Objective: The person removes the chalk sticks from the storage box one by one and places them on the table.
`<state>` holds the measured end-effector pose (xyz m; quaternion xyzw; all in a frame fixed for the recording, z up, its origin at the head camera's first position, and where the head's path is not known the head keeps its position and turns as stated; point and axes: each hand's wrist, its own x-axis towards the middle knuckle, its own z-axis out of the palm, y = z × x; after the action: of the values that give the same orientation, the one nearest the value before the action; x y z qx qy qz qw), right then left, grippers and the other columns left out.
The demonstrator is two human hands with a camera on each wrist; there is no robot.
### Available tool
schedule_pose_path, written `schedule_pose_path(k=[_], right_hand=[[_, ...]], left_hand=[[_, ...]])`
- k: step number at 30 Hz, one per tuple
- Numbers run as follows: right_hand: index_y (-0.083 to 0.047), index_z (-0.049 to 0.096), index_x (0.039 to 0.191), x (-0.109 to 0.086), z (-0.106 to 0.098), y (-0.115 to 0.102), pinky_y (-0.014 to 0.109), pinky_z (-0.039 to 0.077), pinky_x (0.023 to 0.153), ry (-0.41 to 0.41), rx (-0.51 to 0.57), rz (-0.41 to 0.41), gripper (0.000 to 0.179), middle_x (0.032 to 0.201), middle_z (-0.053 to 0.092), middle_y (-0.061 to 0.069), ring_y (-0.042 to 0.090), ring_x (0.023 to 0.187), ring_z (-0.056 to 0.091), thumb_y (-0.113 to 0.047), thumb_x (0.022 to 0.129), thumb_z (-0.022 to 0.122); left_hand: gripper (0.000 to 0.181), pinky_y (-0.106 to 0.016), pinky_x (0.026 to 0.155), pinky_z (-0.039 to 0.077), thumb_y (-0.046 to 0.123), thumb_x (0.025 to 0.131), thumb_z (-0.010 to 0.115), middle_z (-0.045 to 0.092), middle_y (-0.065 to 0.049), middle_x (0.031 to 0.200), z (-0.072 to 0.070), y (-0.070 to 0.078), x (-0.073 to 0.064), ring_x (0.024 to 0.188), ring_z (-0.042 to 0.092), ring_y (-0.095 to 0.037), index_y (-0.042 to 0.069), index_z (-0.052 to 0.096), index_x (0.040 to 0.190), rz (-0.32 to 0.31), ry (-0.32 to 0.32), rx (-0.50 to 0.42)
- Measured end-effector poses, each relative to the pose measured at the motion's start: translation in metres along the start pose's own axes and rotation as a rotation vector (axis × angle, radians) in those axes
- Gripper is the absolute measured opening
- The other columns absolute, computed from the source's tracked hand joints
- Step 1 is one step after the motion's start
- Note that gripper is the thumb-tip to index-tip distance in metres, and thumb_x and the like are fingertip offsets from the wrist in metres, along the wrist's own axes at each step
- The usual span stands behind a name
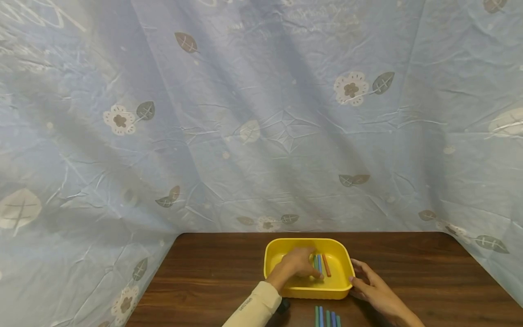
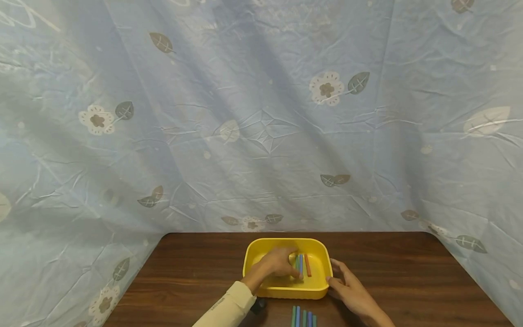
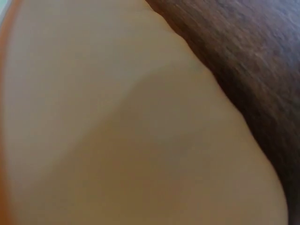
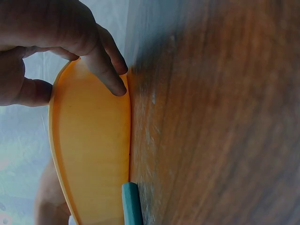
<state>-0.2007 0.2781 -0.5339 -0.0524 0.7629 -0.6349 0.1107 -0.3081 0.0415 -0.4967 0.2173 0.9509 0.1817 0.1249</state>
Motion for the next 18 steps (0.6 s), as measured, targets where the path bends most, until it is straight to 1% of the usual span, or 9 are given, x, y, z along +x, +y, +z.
schedule_pose_path(k=[3, 6, 11, 18], right_hand=[[0.009, 0.008, 0.167, 0.001, 0.000, -0.001, 0.056, 0.059, 0.103, 0.009, -0.012, 0.007, 0.074, 0.163, 0.023, 0.045, 0.057, 0.143, 0.050, -0.023, 0.115, 0.051], [0.008, 0.009, 0.167, 0.001, 0.000, -0.002, 0.056, 0.059, 0.102, 0.024, -0.020, 0.017, 0.074, 0.163, 0.025, 0.044, 0.056, 0.142, 0.052, -0.024, 0.115, 0.052], [0.008, 0.012, 0.167, 0.002, 0.001, -0.002, 0.055, 0.060, 0.102, 0.043, -0.022, 0.024, 0.074, 0.162, 0.028, 0.043, 0.054, 0.141, 0.054, -0.024, 0.115, 0.053], [0.011, 0.011, 0.165, 0.002, 0.002, 0.001, 0.049, 0.061, 0.102, 0.031, -0.008, -0.010, 0.072, 0.160, 0.026, 0.046, 0.055, 0.142, 0.052, -0.017, 0.114, 0.053]], left_hand=[[0.082, -0.042, 0.110, 0.055, 0.047, 0.083, 0.093, 0.067, 0.000, 0.149, -0.001, -0.001, 0.001, 0.136, 0.064, -0.025, 0.024, 0.060, 0.155, 0.007, -0.010, -0.004], [0.082, -0.040, 0.113, 0.053, 0.045, 0.084, 0.093, 0.066, -0.002, 0.151, 0.000, -0.004, 0.003, 0.138, 0.063, -0.025, 0.022, 0.060, 0.155, 0.029, -0.022, -0.028], [0.078, -0.038, 0.114, 0.052, 0.041, 0.084, 0.094, 0.066, -0.002, 0.151, 0.003, -0.011, 0.005, 0.141, 0.061, -0.024, 0.022, 0.063, 0.152, 0.055, -0.019, -0.065], [0.076, -0.039, 0.112, 0.054, 0.035, 0.080, 0.098, 0.068, -0.001, 0.149, 0.007, -0.013, 0.006, 0.139, 0.062, -0.025, 0.020, 0.068, 0.147, 0.038, -0.012, -0.122]])
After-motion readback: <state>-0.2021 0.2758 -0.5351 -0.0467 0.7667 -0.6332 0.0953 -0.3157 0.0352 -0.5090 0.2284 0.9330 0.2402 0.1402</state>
